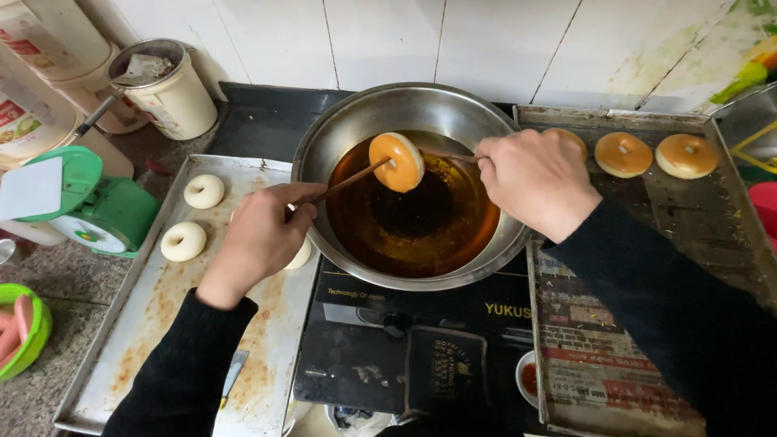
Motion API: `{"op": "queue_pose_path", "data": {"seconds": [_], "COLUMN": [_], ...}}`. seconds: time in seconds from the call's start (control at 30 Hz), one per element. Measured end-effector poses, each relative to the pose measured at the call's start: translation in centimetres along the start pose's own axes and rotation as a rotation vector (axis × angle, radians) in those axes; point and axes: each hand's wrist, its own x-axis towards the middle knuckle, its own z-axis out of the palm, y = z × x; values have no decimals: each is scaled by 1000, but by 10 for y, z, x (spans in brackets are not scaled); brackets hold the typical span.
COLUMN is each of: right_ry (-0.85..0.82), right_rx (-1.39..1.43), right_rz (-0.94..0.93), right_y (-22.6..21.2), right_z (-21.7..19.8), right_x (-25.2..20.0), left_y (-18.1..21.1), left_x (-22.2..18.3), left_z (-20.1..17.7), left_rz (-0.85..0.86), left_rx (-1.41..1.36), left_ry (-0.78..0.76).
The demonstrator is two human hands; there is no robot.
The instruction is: Frying donuts in a pan of oil, flipping them with sticks, and transferring them to a tray
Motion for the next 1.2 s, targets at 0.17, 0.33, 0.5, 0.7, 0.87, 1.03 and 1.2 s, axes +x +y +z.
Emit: {"op": "queue_pose_path", "data": {"seconds": [0.17,0.33,0.5,0.7,0.87,1.03,1.2], "right_ry": [-2,15,5,-42,-65,-70,-9], "right_rx": [38,31,40,30,76,102,30], "right_rz": [-13,-58,-64,-97,-114,-162,-210], "right_y": [11,28,41,63,64,72,72], "right_z": [5,9,1,3,-8,-5,-46], "right_x": [0,-5,-12,-15,-24,-24,-30], "left_y": [7,21,44,58,62,73,85], "left_x": [-6,-15,-30,-40,-43,-52,-61], "left_z": [6,15,25,42,54,51,31], "left_rz": [-22,-18,-46,-65,-83,-88,182], "left_rx": [1,0,-7,-46,-31,-15,19], "left_ry": [7,1,23,20,35,48,283]}}
